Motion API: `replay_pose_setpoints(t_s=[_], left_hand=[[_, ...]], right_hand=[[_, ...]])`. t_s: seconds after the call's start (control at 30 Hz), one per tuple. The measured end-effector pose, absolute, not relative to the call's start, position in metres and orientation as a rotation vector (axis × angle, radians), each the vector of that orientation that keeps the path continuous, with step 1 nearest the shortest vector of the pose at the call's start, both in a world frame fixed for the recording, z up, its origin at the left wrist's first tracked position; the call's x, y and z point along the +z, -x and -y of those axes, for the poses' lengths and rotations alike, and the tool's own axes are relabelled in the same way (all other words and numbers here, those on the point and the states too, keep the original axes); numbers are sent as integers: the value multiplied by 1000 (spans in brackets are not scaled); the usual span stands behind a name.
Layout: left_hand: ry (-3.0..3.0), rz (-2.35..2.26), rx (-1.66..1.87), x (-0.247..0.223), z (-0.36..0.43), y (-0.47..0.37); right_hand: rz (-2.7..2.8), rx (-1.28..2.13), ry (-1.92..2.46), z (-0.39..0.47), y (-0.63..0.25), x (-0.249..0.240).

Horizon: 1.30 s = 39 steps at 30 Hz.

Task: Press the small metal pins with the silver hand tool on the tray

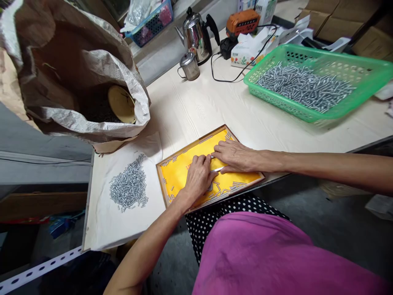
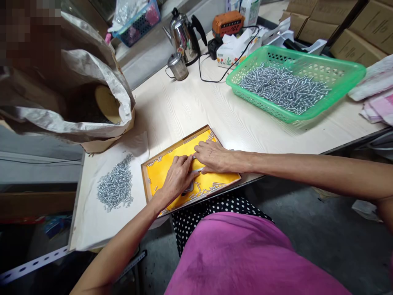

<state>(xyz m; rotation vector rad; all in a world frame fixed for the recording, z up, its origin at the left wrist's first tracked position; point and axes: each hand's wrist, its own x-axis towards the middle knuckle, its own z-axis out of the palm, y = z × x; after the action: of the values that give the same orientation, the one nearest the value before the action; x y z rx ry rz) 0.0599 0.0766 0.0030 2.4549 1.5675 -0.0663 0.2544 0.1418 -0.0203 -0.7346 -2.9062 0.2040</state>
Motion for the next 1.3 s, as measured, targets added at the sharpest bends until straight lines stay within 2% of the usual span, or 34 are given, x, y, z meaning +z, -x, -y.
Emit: replay_pose_setpoints(t_s=[0.17,0.33,0.47,0.6,0.9,1.0,1.1,1.17,1.3], left_hand=[[-2415,-1568,-13,-2,-82,-59],[-2368,-1596,3,-6,-83,-61],[-2398,-1617,10,-4,-78,-61],[-2514,-1611,165,-6,-60,-61],[-2337,-1593,309,-23,-33,-80],[-2344,-1557,479,-22,-30,-70],[-2286,-1828,655,-13,-28,-28],[-2176,-2201,557,-3,-28,16],[-1774,-2805,-129,9,-26,98]], right_hand=[[2896,204,755,-140,-248,-29],[2879,350,722,-141,-245,-40],[2849,359,755,-146,-250,-34],[2882,356,692,-158,-257,-27],[2746,111,652,-189,-254,-47],[2710,53,705,-182,-253,-44],[2639,65,740,-158,-254,-33],[2634,144,693,-134,-257,-28],[2575,287,659,-86,-259,-35]])
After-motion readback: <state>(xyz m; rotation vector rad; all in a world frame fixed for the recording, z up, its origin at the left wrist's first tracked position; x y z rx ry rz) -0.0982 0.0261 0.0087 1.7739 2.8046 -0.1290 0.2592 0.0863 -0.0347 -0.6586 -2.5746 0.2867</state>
